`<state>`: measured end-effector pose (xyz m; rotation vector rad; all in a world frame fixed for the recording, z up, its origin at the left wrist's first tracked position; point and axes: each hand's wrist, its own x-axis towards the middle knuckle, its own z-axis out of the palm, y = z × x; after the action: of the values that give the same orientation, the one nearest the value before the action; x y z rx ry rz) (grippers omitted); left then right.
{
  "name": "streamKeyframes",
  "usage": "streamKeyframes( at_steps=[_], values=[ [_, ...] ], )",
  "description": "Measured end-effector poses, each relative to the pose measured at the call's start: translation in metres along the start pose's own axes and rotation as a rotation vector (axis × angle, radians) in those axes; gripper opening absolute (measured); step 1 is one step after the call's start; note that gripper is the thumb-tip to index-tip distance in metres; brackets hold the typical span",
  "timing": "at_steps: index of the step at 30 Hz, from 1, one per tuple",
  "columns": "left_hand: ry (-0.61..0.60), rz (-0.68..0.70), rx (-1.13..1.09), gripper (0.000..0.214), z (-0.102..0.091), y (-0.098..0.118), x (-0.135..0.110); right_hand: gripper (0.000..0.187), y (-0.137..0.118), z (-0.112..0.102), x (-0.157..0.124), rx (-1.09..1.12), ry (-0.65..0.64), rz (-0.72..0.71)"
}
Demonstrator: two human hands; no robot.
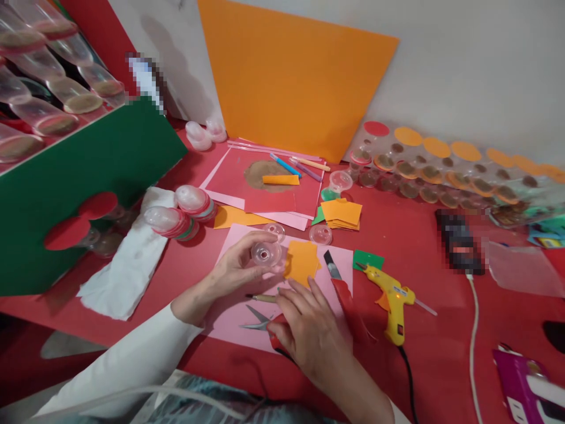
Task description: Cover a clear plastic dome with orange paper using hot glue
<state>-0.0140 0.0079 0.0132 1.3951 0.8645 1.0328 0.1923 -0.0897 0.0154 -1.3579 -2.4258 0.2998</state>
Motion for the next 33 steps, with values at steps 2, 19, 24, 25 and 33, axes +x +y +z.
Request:
streamKeyframes(
  at_steps=[2, 19, 24, 25, 33],
  values=[
    [-0.005, 0.008, 0.008, 0.045, -0.001, -0.001, 0.001, 0.034, -0.001, 0.002, 0.005, -0.011, 0.006, -0.013],
    [0.013, -0.004, 0.016, 0.047, -0.002, 0.001, -0.001, 0.024, -0.007, 0.000, 0.015, 0.076, 0.046, 0.019],
    [0.027, -0.087, -0.055, 0.050, -0.001, 0.002, -0.004, 0.021, 0.011, -0.025, -0.009, 0.094, 0.290, 0.119],
    [0.022, -0.102, -0.082, 0.050, 0.000, 0.002, -0.004, 0.022, 0.019, -0.032, -0.019, 0.054, 0.319, 0.212],
    [-0.032, -0.165, -0.338, 0.044, 0.010, 0.011, -0.005, 0.074, 0.096, -0.049, -0.105, -0.103, 0.362, 1.016]
  ],
)
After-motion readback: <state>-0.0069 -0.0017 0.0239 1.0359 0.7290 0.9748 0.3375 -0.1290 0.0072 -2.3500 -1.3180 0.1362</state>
